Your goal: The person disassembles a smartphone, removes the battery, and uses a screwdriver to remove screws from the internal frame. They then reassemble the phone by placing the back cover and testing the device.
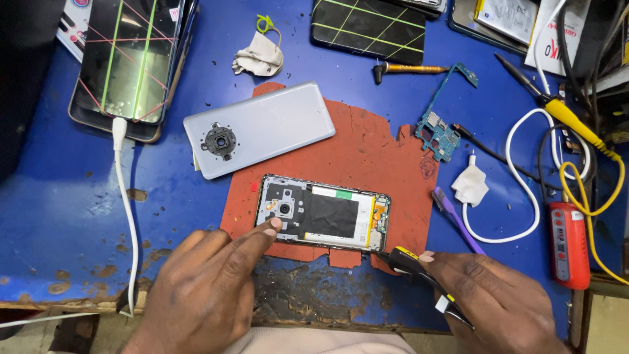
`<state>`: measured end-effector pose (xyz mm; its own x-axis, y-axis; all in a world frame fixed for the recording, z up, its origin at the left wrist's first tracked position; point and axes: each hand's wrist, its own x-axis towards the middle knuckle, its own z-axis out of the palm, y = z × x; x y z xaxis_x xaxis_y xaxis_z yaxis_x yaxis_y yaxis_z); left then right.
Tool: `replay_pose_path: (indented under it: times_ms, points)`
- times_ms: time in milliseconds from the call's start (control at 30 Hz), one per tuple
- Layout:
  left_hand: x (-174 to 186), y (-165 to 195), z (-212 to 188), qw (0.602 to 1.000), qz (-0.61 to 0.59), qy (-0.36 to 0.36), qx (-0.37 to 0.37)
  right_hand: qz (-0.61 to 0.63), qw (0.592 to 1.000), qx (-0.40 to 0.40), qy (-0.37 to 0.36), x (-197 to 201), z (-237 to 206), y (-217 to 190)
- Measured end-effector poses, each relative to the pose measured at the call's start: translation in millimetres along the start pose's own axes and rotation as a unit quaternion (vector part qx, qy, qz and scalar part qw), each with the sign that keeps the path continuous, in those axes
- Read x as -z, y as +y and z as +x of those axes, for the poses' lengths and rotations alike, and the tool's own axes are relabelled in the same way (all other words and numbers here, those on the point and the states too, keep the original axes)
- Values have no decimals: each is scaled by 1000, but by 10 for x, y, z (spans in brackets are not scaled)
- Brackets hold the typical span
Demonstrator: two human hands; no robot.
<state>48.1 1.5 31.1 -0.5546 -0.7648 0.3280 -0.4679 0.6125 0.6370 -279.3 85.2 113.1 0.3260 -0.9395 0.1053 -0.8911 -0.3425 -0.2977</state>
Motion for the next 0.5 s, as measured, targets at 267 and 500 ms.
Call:
replay_pose_path:
  times_ms: [267, 500]
  points:
    - [-5, -20, 2, 1000, -3, 1, -7, -27, 999, -8, -39, 125, 54, 2]
    - [-10, -34, 10, 1000, -3, 3, -21, 70, 965, -229, 112, 38, -6, 48]
